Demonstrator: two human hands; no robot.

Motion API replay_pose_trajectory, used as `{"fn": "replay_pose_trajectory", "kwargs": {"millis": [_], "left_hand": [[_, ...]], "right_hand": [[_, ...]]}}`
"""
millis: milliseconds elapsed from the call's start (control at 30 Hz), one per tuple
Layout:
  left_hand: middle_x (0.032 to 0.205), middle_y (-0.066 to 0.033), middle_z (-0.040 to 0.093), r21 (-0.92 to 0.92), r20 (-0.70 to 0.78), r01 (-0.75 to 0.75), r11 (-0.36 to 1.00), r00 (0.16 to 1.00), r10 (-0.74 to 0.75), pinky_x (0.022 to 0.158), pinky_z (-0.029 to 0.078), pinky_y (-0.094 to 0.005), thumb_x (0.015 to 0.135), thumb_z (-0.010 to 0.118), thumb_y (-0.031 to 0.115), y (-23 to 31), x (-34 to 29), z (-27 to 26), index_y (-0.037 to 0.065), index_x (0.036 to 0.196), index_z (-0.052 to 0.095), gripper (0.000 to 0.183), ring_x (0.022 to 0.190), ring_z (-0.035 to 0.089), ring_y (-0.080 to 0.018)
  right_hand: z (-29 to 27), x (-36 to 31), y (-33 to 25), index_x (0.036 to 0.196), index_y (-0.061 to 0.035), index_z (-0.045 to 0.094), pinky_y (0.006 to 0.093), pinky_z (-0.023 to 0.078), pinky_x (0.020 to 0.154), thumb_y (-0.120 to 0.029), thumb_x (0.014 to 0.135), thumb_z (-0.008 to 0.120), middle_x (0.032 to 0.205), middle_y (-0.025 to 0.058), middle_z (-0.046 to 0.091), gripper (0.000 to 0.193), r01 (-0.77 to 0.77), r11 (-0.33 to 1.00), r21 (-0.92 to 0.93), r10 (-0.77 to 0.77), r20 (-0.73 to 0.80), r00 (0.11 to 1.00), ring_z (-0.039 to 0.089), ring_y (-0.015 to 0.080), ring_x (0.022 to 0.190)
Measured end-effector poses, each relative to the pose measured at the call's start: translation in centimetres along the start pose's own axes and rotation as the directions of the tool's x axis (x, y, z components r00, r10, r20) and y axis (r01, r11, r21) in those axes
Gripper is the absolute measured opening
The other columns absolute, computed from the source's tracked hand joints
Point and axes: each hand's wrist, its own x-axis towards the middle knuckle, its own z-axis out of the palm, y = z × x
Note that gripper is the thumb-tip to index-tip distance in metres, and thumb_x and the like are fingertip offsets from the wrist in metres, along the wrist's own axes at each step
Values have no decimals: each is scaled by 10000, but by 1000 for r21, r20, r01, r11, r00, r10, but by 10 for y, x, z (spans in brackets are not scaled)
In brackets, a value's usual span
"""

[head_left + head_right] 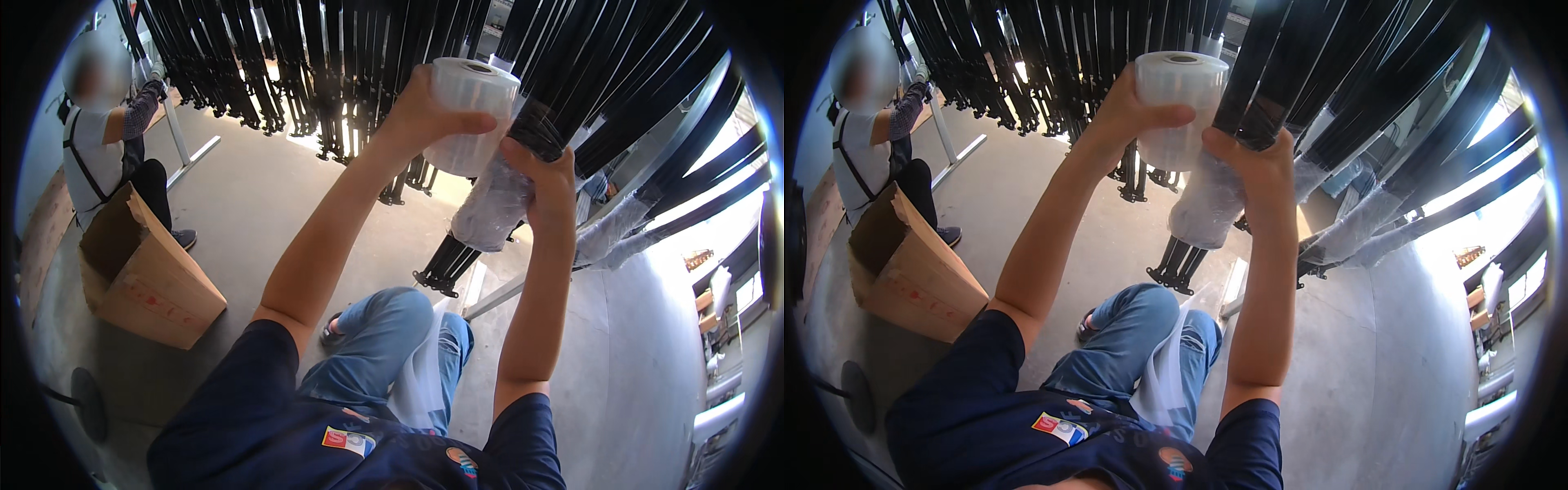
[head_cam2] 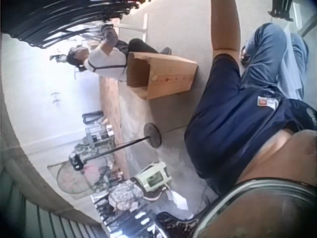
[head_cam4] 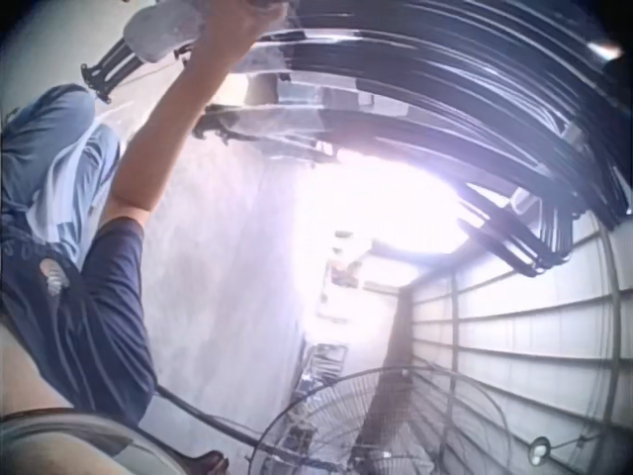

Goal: The person wraps the ends of black metal rods suspended from a rack using a roll of plastic film. The person pulls plastic sheets from their lap, positions them around the bottom of the rods, and then uses a roll of plastic film to secure the wrapping in place.

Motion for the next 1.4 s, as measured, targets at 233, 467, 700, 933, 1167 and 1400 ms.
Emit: {"fn": "replay_pose_trajectory", "kwargs": {"millis": [233,467,700,933,1167,1400], "left_hand": [[1041,-157,467,170,-261,-82,982,957,125,769,488,-358,463,817,292,10,-14,4,-15,1156,274,932,960,522,-260],[969,-197,530,339,-260,-155,928,932,251,675,521,-307,467,811,405,3,-15,9,-22,1102,270,937,834,598,-285],[974,-191,516,319,-345,-204,925,884,314,682,513,-290,461,817,376,0,-12,9,-24,1098,275,927,826,593,-277],[979,-188,507,328,-351,-226,917,872,340,691,502,-299,460,816,325,2,-11,7,-18,1099,273,906,835,582,-273],[968,-183,508,278,-445,-103,955,867,223,702,490,-313,463,808,257,6,-12,7,-22,1083,277,863,853,571,-268],[957,-170,498,351,-463,-178,919,821,336,708,475,-303,468,799,234,9,-20,4,-17,1091,276,851,847,556,-257]], "right_hand": [[-3,12,-4,939,-38,594,338,435,789,-53,623,678,831,95,614,327,7,987,159,-45,238,970,584,224,804],[-13,23,6,944,-32,590,330,423,755,-95,499,574,780,109,599,450,-80,966,245,-9,340,940,562,215,756],[-16,39,10,889,-22,587,304,396,725,-215,486,520,744,101,584,452,-160,955,252,-1,540,842,531,208,714],[-18,48,17,738,-31,587,297,374,709,-256,459,521,690,98,552,364,-108,963,247,-74,626,776,508,216,711],[-11,47,26,680,-32,552,322,388,707,-251,427,520,718,122,555,336,-163,920,356,-98,613,784,507,259,744],[3,35,20,666,-70,513,312,367,718,-342,466,548,748,118,542,339,-111,948,298,-41,460,887,489,227,745]]}}
